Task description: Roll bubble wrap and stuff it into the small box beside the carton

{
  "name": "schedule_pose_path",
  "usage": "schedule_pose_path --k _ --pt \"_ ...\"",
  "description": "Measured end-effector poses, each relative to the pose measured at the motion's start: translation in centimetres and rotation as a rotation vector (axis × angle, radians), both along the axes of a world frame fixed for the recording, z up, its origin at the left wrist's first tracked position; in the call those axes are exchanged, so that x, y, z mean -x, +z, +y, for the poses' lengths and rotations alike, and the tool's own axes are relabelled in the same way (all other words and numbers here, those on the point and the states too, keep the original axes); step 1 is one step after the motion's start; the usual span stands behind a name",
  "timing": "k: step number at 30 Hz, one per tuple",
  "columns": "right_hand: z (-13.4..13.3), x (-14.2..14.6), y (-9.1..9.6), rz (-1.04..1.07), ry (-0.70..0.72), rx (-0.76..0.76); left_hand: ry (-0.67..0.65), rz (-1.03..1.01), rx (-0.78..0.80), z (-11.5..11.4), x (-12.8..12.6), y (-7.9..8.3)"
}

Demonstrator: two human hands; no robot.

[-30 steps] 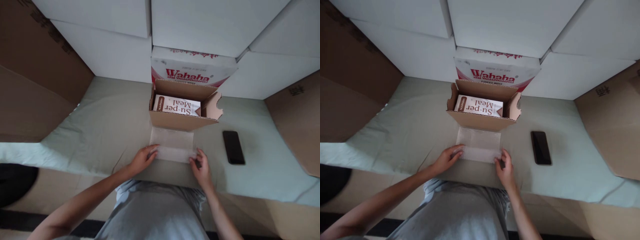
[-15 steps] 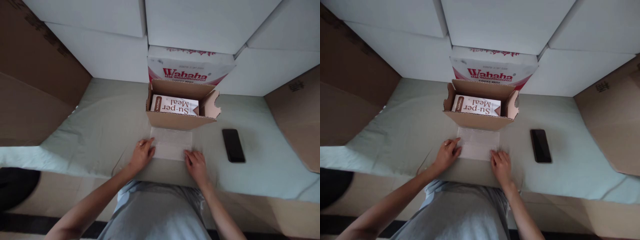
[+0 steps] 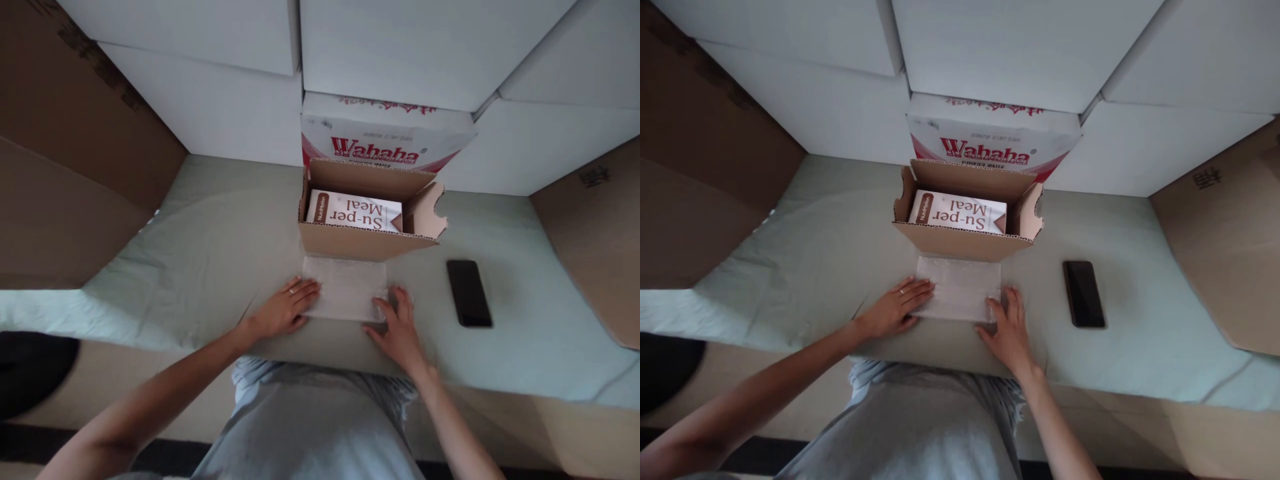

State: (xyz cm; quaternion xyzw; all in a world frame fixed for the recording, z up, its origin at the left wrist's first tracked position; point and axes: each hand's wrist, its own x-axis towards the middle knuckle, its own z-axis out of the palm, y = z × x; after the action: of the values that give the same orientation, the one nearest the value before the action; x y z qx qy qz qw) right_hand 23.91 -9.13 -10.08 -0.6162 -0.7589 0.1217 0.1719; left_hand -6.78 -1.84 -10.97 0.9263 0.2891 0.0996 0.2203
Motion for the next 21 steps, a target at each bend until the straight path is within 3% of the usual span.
schedule_pose_path --k 7,11,16,18,21 --pt "0.3 -1.3 -0.8 0.281 0.063 -0.103 0.173 -0.258 0.163 1.0 -0.1 1.5" --pt "1.0 -1.3 -0.8 0.418 -0.035 -0.053 0.292 -0.313 0.167 0.9 -0.3 1.4" --pt "1.5 -0.2 -1.0 0.42 -0.29 -0.001 0.617 -0.306 0.085 0.4 -1.4 0.0" --pt "1.8 0.1 -1.1 0.392 -0.322 -0.025 0.653 -0.303 0.07 0.3 -1.8 -0.3" --pt "2.4 0.4 -1.0 0.273 -0.254 -0.097 0.649 -0.291 0.029 0.3 -2.0 -0.3"
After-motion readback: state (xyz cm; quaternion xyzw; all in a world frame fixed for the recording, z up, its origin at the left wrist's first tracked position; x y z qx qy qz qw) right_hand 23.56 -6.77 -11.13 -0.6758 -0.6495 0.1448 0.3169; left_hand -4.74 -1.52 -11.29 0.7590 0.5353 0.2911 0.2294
